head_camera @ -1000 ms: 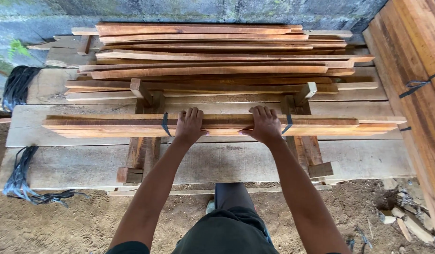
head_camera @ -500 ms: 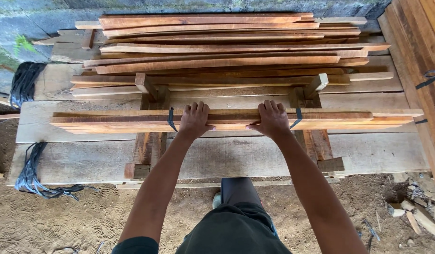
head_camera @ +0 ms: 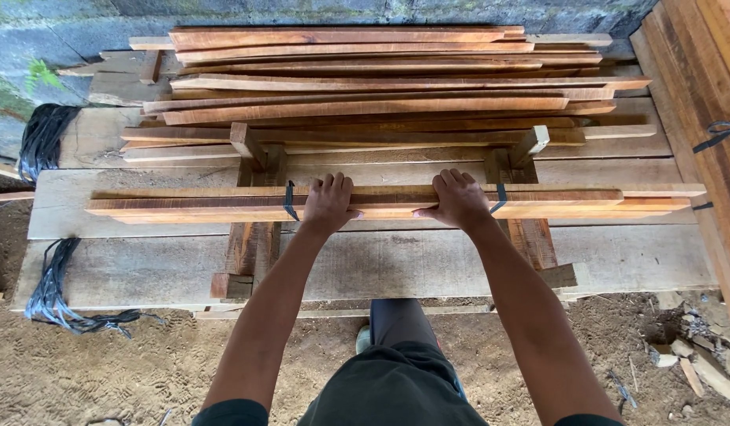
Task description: The recorder is bundling several thin wood strips together using flexible black rubber ties.
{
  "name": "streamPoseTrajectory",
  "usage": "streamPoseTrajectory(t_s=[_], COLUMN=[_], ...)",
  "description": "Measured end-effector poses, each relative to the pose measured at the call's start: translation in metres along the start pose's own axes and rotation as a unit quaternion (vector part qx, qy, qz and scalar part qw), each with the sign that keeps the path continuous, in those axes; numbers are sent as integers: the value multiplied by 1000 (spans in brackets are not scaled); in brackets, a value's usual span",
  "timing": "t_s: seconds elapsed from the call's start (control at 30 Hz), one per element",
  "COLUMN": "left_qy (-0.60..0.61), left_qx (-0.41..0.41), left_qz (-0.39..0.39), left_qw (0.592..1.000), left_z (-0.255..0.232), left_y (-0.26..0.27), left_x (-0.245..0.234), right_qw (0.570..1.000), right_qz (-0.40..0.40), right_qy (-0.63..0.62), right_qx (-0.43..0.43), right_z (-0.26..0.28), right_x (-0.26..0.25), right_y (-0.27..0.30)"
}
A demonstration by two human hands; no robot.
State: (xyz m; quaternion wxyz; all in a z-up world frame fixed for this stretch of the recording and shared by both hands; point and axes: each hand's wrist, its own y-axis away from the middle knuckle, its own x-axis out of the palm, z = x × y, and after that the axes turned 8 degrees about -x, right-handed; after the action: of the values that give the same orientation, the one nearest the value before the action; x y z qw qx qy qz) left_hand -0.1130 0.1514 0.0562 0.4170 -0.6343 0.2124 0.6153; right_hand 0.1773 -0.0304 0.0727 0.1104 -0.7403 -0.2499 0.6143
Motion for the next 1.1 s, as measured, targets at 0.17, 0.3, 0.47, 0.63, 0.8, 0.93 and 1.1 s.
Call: streamPoseTrajectory(t_s=[0.17,0.3,0.47,0.63,0.8,0.93,1.1], left_qy=[2,39,36,49,68,71,88], left_qx=[-26,21,57,69,70,63,52], left_qz=[165,-78,-86,-74,-93,-116,-135], left_qw=[986,996,994,994,991,989,986], left_z=[-22,-42,-37,-36,-36,-34,-39], left_y=[-22,-21,-22,-16,-19,-19,-21], left_x=[-10,27,20,12,14,28,30], right_qw=[1000,999,999,999,998,998,998], right_qz=[-2,-4,-33,-37,-54,-60,-60], right_qy=[16,42,32,26,14,9,7], right_qx=[2,12,14,14,16,19,15], right_z=[1,3,1,5,6,6,2], right_x=[-4,-4,0,-3,-11,-7,-2], right_y=[-2,-3,-2,0,-4,-5,4])
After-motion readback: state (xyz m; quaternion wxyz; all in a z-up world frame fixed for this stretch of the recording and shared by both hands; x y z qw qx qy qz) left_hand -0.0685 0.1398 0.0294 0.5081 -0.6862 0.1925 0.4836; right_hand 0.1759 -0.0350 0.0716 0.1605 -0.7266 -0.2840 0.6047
